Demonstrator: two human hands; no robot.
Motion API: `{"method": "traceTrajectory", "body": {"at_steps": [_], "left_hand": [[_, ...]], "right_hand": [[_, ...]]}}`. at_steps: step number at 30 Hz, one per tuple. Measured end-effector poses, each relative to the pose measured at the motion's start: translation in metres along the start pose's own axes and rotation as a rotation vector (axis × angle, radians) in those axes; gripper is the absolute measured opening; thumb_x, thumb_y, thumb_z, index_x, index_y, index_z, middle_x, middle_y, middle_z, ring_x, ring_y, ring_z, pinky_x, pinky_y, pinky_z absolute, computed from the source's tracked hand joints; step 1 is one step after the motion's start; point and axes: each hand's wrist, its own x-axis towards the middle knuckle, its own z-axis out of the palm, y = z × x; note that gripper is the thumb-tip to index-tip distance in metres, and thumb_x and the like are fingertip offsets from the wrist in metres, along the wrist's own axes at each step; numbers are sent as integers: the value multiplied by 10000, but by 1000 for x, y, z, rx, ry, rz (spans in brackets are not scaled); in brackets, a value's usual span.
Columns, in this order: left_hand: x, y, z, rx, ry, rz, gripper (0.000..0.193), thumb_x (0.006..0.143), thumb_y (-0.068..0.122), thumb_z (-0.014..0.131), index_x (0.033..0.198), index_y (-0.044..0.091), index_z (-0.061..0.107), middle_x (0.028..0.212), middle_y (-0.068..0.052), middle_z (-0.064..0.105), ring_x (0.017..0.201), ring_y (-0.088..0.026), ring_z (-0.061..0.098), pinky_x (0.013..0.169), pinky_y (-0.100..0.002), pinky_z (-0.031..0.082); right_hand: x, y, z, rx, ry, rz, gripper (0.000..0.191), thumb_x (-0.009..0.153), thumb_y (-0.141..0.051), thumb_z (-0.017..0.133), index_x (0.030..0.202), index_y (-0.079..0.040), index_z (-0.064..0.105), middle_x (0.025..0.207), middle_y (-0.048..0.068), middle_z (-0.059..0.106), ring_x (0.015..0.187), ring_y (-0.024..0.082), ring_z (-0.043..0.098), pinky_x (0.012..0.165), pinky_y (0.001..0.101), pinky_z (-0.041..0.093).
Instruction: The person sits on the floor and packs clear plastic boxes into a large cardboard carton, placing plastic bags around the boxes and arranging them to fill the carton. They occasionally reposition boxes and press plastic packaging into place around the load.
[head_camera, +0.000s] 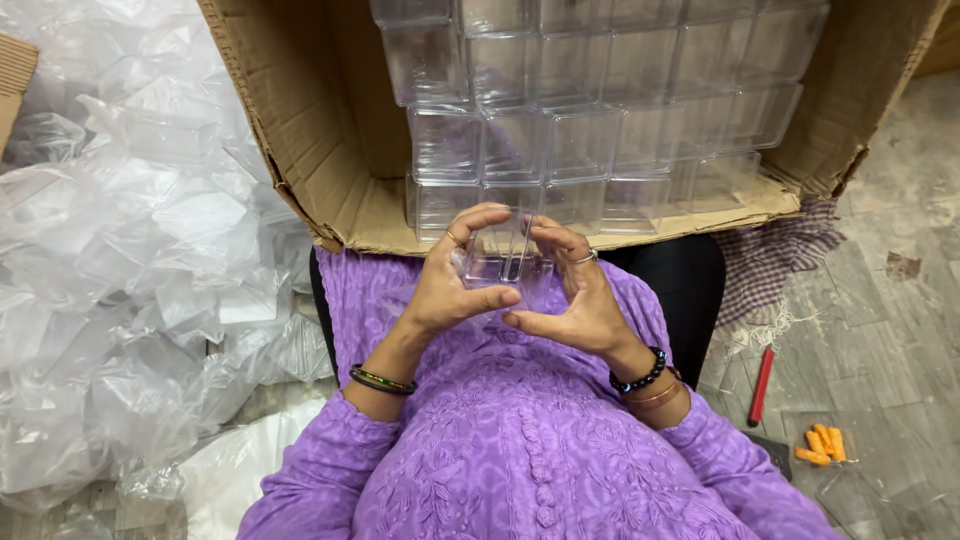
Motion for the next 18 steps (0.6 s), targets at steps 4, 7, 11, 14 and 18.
{"method": "traceTrajectory", "body": {"at_steps": [4,7,11,14,18], "left_hand": [[0,4,2,-36,-7,-69,872,688,280,954,1440,87,557,1527,-53,464,1312,-163,499,1045,-295,442],[-3,3,7,-32,-27,29,855,751,246,938,1478,88,517,1541,-61,460,1436,-179,473,1170,-326,431],[-4,-1,6,-288,-51,-159,867,797,304,897,1495,99,426,1465,-74,482,1277,-170,577,1073,-321,516],[0,-4,-5,-388,-41,-273,791,873,390,818,1490,91,424,1335,-97,559,1063,-91,569,882,-232,492],[-1,-9,-21,-598,-2,-571,696,913,532,688,1417,79,533,1132,-126,680,572,11,443,442,-131,338]], "right_hand": [[0,1,-1,32,-9,-9,967,730,-27,933,1516,-107,377,1650,129,344,1576,248,330,1336,406,249],[1,1,2,77,-6,-37,968,733,-18,940,1521,-108,385,1649,123,359,1582,240,326,1347,404,239],[2,-4,11,45,38,59,933,759,-94,937,1527,-90,406,1607,145,419,1527,262,405,1308,417,317],[5,-11,18,-51,4,174,982,763,-192,931,1558,-80,365,1563,165,450,1488,279,445,1268,424,367],[13,-21,1,-355,-279,83,1113,665,-275,974,1543,-51,328,1628,248,258,1512,331,303,1210,448,317]]}}
